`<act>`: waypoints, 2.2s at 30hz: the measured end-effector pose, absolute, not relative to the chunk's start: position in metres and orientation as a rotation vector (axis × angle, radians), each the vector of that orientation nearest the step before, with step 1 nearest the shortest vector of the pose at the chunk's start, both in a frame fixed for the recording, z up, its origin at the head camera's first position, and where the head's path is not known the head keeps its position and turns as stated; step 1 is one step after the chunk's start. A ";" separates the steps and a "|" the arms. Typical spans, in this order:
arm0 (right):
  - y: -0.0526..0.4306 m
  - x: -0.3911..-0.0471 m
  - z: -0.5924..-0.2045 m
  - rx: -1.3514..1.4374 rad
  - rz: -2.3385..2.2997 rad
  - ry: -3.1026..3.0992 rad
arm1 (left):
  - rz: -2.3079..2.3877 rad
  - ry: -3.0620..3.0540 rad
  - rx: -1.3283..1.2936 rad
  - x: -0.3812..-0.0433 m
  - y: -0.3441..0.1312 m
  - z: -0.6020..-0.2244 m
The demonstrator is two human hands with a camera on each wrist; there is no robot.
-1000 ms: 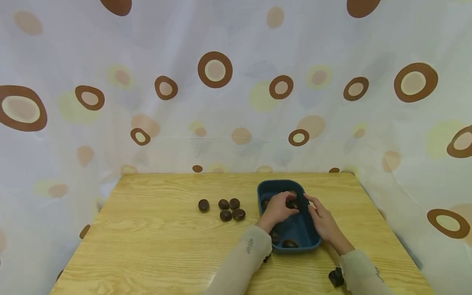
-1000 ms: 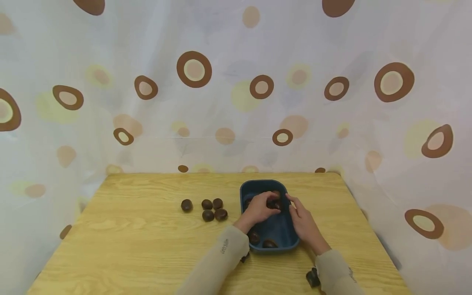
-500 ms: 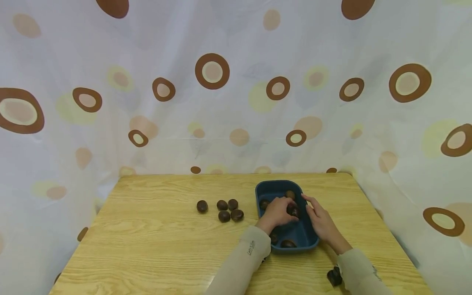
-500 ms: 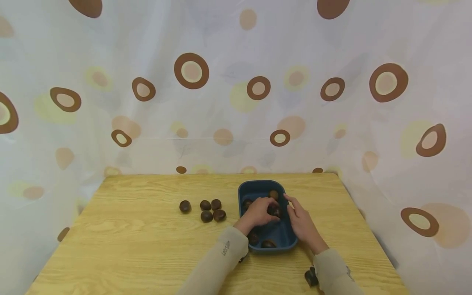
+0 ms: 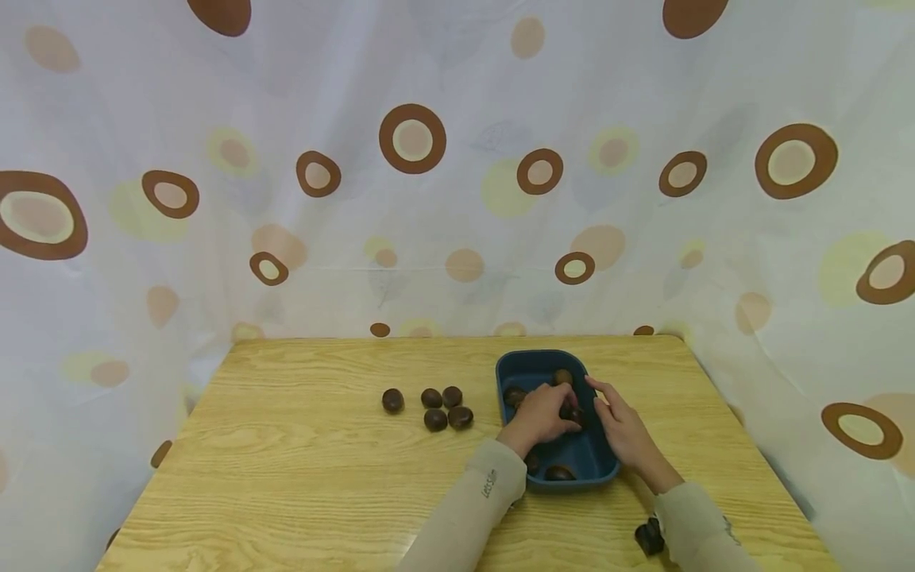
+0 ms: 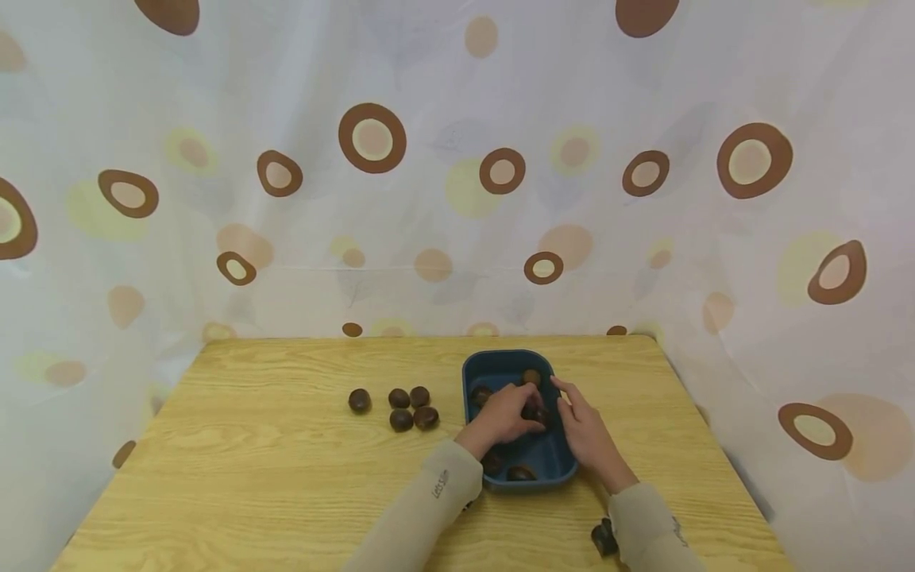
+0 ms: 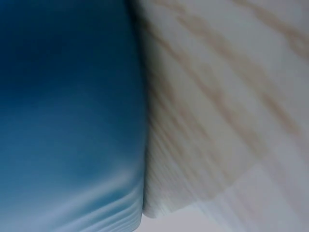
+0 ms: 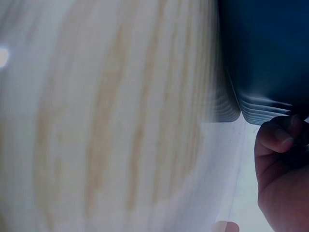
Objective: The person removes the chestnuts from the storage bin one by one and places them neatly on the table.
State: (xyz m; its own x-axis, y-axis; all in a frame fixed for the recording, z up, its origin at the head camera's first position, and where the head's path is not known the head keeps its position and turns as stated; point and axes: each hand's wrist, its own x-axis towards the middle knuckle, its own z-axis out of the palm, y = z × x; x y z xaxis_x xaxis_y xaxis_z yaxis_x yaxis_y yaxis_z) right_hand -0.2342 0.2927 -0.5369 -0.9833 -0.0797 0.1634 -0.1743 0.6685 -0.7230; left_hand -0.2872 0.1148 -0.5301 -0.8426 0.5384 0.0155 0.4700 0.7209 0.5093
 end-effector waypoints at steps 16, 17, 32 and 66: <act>0.291 -0.233 -0.534 0.209 1.231 -2.750 | 1.044 2.784 0.855 -0.290 0.112 -0.529; 0.291 -0.233 -0.534 0.211 1.229 -2.748 | 1.066 2.775 0.857 -0.289 0.112 -0.528; 0.291 -0.233 -0.535 0.219 1.241 -2.750 | 1.238 2.696 0.835 -0.287 0.109 -0.525; 0.287 -0.233 -0.530 0.208 1.213 -2.758 | 1.727 2.435 0.849 -0.288 0.097 -0.516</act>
